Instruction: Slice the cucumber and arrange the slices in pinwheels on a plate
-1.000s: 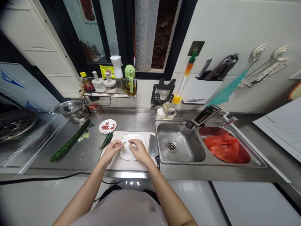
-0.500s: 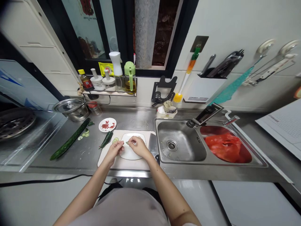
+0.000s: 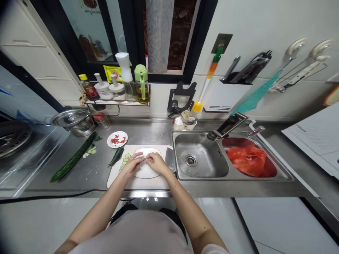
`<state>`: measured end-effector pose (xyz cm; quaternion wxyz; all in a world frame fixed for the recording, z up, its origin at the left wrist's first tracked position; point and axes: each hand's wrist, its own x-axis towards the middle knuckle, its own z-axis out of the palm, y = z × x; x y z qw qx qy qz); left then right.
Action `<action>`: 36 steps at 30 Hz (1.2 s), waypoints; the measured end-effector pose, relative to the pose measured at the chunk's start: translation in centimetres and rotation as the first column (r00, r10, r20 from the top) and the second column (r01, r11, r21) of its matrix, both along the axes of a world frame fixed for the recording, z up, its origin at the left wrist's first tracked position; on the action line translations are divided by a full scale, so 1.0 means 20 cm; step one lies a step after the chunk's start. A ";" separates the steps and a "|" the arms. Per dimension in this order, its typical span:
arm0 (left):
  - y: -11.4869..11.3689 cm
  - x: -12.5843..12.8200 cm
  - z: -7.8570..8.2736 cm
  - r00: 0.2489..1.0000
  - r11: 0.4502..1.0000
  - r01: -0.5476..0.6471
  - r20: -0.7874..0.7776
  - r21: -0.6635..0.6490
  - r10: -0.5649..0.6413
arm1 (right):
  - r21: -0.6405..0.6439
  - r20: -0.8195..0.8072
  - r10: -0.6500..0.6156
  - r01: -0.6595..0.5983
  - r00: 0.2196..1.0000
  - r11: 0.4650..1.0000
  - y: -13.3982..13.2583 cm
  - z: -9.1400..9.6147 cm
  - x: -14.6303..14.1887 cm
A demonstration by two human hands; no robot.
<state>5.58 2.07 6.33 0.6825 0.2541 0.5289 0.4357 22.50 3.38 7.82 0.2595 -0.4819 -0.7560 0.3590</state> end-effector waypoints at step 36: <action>0.18 0.02 -0.29 0.107 0.831 0.547 -0.993 0.103 0.052 | -0.038 0.724 -0.077 0.152 0.686 0.988 -0.02 -0.24 -0.16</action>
